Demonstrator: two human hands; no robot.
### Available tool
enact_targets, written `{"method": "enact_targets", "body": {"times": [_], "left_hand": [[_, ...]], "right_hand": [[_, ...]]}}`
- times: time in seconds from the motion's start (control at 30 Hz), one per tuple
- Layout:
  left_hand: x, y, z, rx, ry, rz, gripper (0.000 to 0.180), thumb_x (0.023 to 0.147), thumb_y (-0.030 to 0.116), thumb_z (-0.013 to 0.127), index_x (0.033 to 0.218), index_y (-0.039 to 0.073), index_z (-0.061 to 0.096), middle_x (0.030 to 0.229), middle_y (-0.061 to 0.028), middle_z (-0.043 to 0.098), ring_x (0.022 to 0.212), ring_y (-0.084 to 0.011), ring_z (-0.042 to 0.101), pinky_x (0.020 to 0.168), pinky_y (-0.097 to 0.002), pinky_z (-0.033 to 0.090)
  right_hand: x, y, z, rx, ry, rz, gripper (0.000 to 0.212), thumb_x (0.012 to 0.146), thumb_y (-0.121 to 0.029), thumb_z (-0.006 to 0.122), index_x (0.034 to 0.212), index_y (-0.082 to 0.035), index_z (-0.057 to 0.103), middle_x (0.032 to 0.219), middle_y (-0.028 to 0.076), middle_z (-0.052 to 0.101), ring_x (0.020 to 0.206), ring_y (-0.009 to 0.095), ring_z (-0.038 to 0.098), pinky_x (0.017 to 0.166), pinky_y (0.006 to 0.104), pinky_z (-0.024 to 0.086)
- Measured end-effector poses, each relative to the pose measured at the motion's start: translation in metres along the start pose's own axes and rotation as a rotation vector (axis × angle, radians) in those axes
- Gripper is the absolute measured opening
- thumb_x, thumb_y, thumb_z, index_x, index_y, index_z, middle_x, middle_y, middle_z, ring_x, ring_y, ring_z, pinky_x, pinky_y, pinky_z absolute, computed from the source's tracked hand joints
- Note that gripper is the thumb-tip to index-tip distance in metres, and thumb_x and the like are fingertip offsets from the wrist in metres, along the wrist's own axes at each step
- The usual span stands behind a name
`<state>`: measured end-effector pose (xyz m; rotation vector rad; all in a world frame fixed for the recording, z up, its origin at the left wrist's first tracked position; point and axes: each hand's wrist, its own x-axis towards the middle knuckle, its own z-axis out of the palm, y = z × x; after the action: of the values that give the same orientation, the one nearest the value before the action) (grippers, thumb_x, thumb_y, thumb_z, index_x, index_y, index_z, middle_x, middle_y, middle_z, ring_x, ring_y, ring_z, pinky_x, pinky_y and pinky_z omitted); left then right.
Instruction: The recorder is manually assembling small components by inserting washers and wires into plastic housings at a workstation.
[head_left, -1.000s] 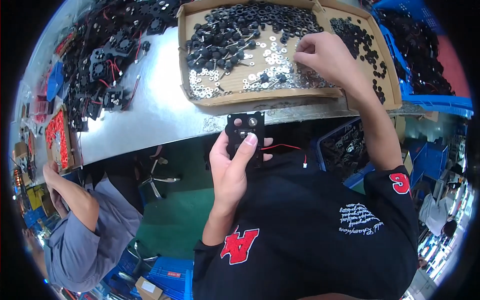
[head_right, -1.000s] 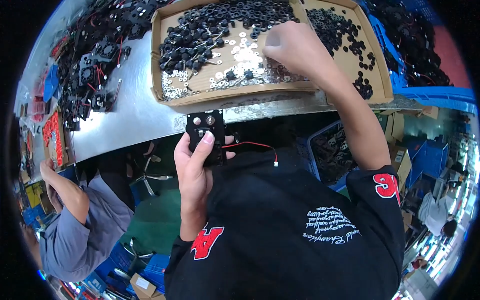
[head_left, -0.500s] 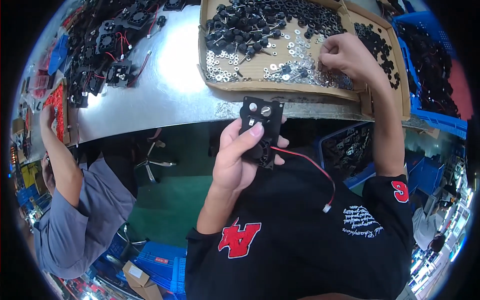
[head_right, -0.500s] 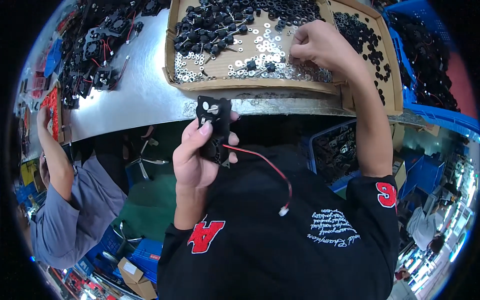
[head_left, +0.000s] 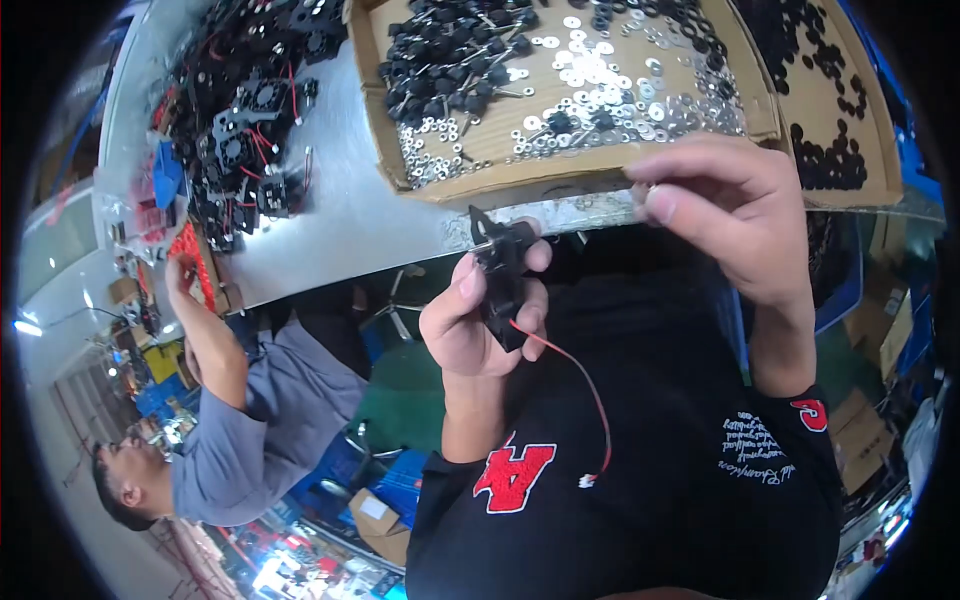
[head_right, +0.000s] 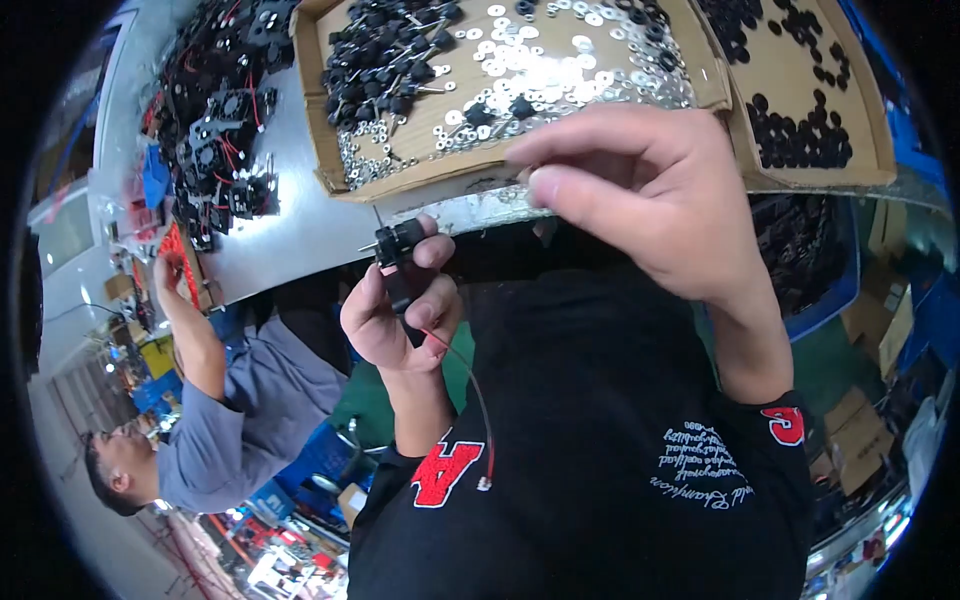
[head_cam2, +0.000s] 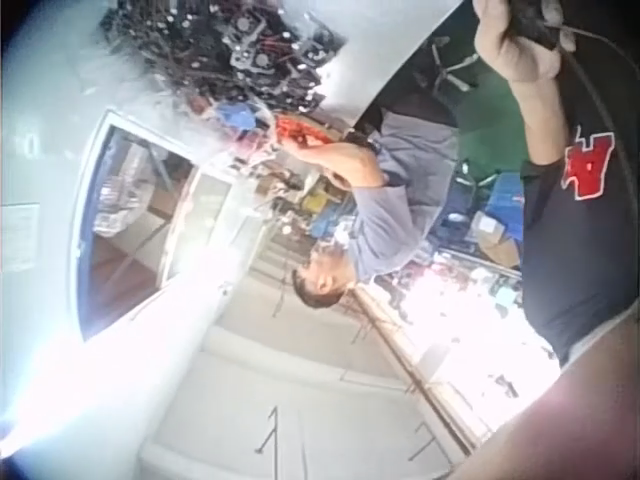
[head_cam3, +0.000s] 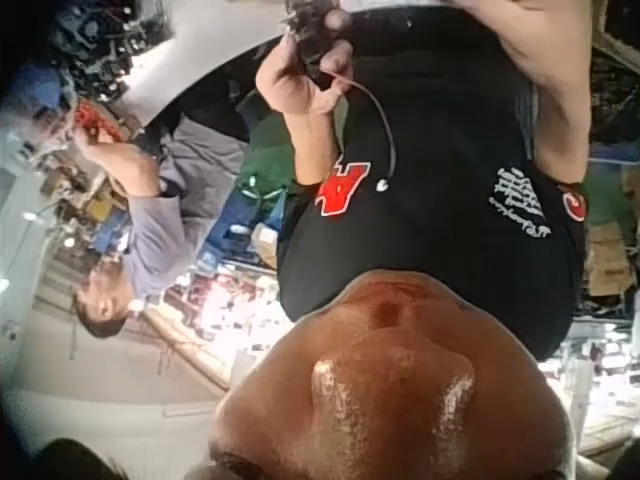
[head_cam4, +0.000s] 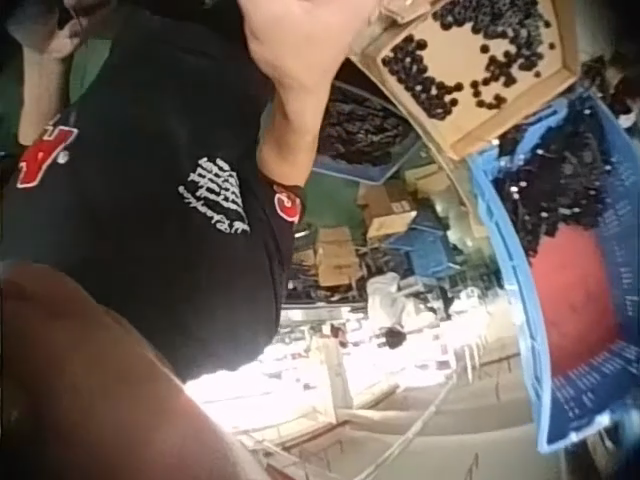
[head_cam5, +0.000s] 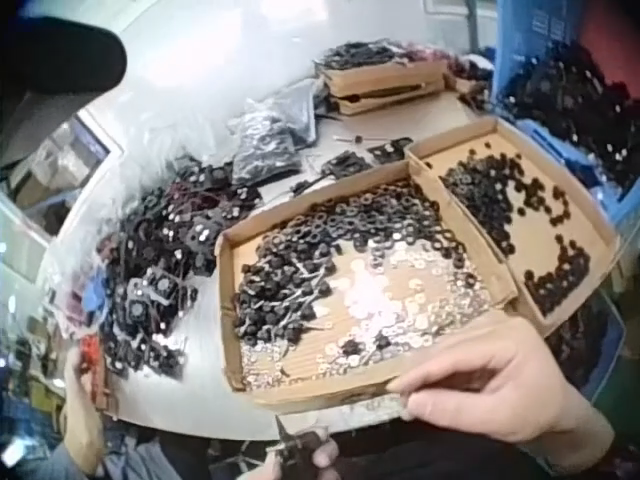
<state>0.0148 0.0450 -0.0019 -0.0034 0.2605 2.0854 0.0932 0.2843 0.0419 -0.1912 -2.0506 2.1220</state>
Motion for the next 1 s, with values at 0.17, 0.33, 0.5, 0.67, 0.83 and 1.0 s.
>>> {"method": "enact_targets", "body": {"times": [0.17, 0.33, 0.5, 0.67, 0.83, 1.0], "left_hand": [[0.005, -0.007, 0.004, -0.029, 0.052, -0.002, 0.059, 0.095, 0.023, 0.051, 0.140, -0.007, 0.027, 0.116, -0.0123, 0.048, 0.076, -0.0160, 0.060, 0.048, -0.0285, 0.051], [0.010, -0.016, 0.006, -0.050, 0.059, 0.031, 0.059, 0.095, 0.023, 0.050, 0.139, -0.009, 0.026, 0.118, -0.0171, 0.046, 0.079, -0.0210, 0.061, 0.052, -0.0332, 0.054], [0.015, -0.024, 0.022, 0.429, 0.341, 0.167, 0.049, 0.090, 0.020, 0.056, 0.126, -0.012, 0.045, 0.112, -0.0235, 0.059, 0.078, -0.0275, 0.066, 0.054, -0.0371, 0.059], [0.015, -0.033, 0.034, 0.689, 0.500, 0.212, 0.040, 0.090, 0.014, 0.059, 0.121, -0.009, 0.048, 0.105, -0.0199, 0.063, 0.085, -0.0260, 0.069, 0.062, -0.0363, 0.062], [0.015, -0.038, 0.039, 0.846, 0.584, 0.152, 0.038, 0.092, 0.014, 0.060, 0.122, -0.006, 0.048, 0.102, -0.0179, 0.064, 0.086, -0.0228, 0.069, 0.066, -0.0353, 0.062], [0.012, -0.040, 0.040, 0.855, 0.578, 0.162, 0.038, 0.092, 0.017, 0.062, 0.120, -0.005, 0.049, 0.101, -0.0149, 0.064, 0.085, -0.0207, 0.068, 0.067, -0.0341, 0.062]], "right_hand": [[-0.006, 0.013, 0.001, -0.061, 0.036, 0.016, 0.017, 0.084, 0.003, 0.065, 0.100, 0.005, 0.069, 0.089, 0.008, 0.066, 0.078, 0.011, 0.063, 0.068, 0.0219, 0.049], [-0.015, 0.018, -0.001, -0.024, 0.050, 0.028, 0.016, 0.082, 0.004, 0.065, 0.098, 0.004, 0.069, 0.090, 0.008, 0.066, 0.077, 0.011, 0.063, 0.066, 0.0219, 0.049], [-0.015, 0.011, 0.005, -0.004, 0.064, -0.002, 0.017, 0.079, 0.006, 0.066, 0.096, 0.003, 0.070, 0.089, 0.009, 0.067, 0.076, 0.012, 0.063, 0.065, 0.0231, 0.049], [-0.004, 0.018, 0.017, -0.181, 0.083, -0.321, 0.018, 0.077, 0.005, 0.068, 0.094, 0.001, 0.072, 0.085, 0.010, 0.068, 0.072, 0.016, 0.064, 0.064, 0.0268, 0.050], [0.000, 0.033, 0.032, -0.184, 0.049, -0.351, 0.020, 0.077, 0.003, 0.071, 0.096, -0.002, 0.073, 0.085, 0.009, 0.066, 0.070, 0.015, 0.064, 0.061, 0.0258, 0.050], [0.001, 0.038, 0.037, -0.221, 0.026, -0.385, 0.022, 0.076, 0.003, 0.073, 0.098, -0.002, 0.074, 0.084, 0.007, 0.063, 0.069, 0.014, 0.062, 0.058, 0.0240, 0.049]]}}
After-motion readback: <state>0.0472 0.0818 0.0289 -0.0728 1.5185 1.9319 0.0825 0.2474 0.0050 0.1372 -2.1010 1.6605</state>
